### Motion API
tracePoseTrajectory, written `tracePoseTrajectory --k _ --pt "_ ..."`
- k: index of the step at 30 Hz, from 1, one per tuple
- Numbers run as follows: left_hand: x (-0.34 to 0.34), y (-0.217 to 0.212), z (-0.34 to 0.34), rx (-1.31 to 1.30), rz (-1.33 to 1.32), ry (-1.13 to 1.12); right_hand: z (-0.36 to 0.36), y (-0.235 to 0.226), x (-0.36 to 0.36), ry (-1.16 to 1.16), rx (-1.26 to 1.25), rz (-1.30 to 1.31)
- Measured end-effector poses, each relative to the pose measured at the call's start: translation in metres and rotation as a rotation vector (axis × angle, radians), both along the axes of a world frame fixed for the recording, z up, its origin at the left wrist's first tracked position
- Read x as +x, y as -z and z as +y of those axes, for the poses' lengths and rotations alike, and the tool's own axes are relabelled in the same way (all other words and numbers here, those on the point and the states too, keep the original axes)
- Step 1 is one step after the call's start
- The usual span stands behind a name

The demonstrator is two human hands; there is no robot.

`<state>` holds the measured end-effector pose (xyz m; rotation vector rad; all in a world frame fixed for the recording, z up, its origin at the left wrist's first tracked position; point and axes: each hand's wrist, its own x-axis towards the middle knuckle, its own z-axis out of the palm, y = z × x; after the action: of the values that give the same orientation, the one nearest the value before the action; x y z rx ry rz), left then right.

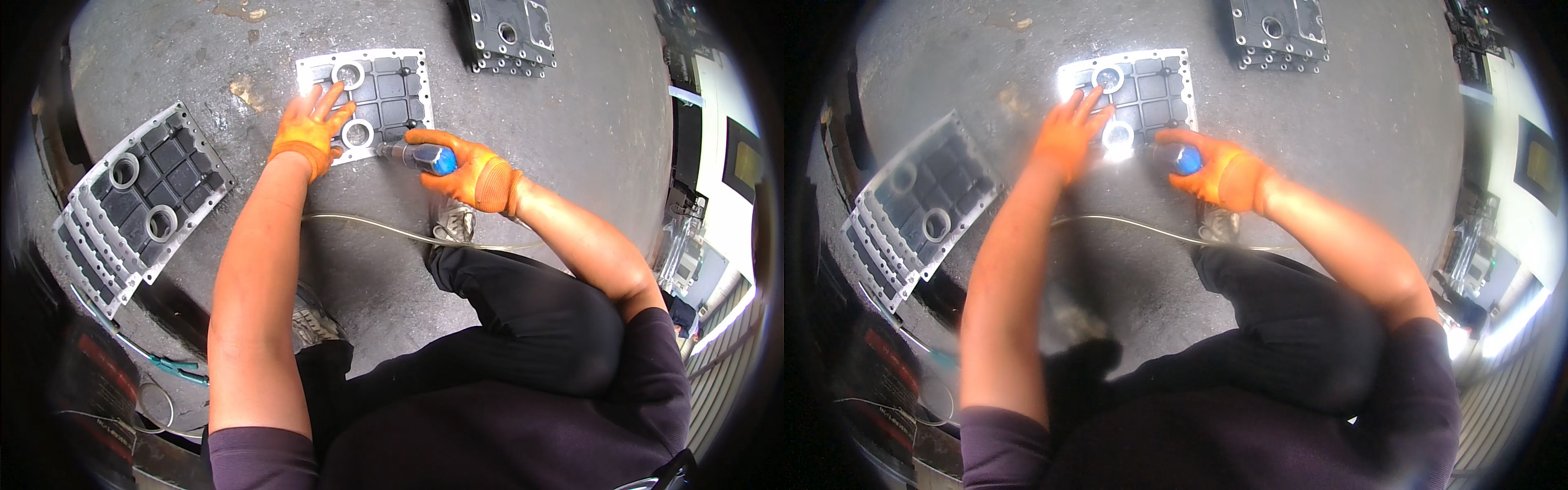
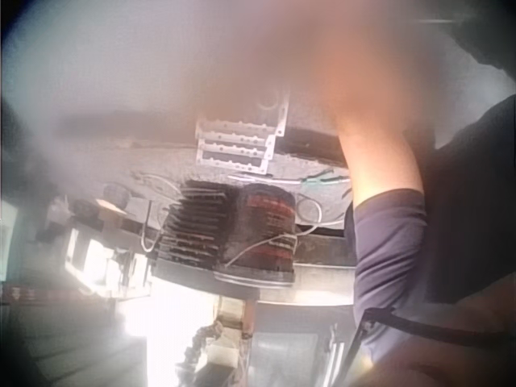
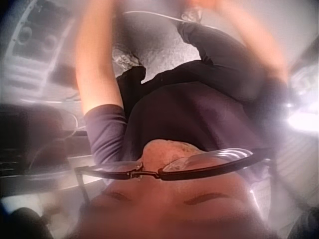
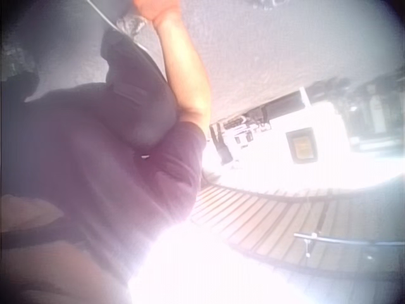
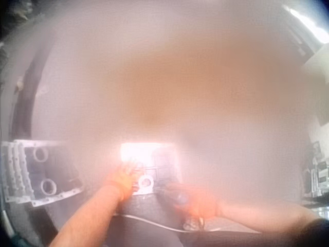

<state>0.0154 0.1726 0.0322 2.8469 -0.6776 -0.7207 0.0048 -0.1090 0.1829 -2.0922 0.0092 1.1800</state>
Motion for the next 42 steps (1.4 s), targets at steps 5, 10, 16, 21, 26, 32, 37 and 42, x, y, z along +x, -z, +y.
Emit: tracePoseTrajectory --k 5,10,16,21,26,32,37,42 --pt "-0.001 0.001 -0.002 -0.002 -0.008 -0.007 0.001 0.009 0.001 -0.102 0.021 -0.038" --pt "-0.001 -0.002 0.0 -0.026 0.007 -0.015 0.002 0.019 0.01 -0.356 0.019 -0.158" --pt "-0.009 0.005 0.001 -0.068 -0.059 -0.036 0.006 0.007 0.014 -0.138 -0.074 0.066" --pt "-0.005 0.0 -0.004 -0.027 -0.054 -0.018 0.009 0.005 0.014 -0.267 -0.071 -0.052" --pt "-0.003 -0.001 0.0 -0.058 -0.048 -0.026 0.019 0.009 0.021 -0.37 -0.147 -0.074" --pt "-0.034 0.027 0.04 -0.179 -0.15 -0.082 0.008 0.004 -0.001 -0.352 0.039 -0.15" --pt "-0.048 0.03 0.047 -0.148 -0.172 -0.11 0.024 0.005 -0.006 -0.353 0.102 -0.14" --pt "-0.046 0.021 0.042 -0.108 -0.14 -0.125 0.045 0.002 0.007 -0.362 0.017 -0.032"
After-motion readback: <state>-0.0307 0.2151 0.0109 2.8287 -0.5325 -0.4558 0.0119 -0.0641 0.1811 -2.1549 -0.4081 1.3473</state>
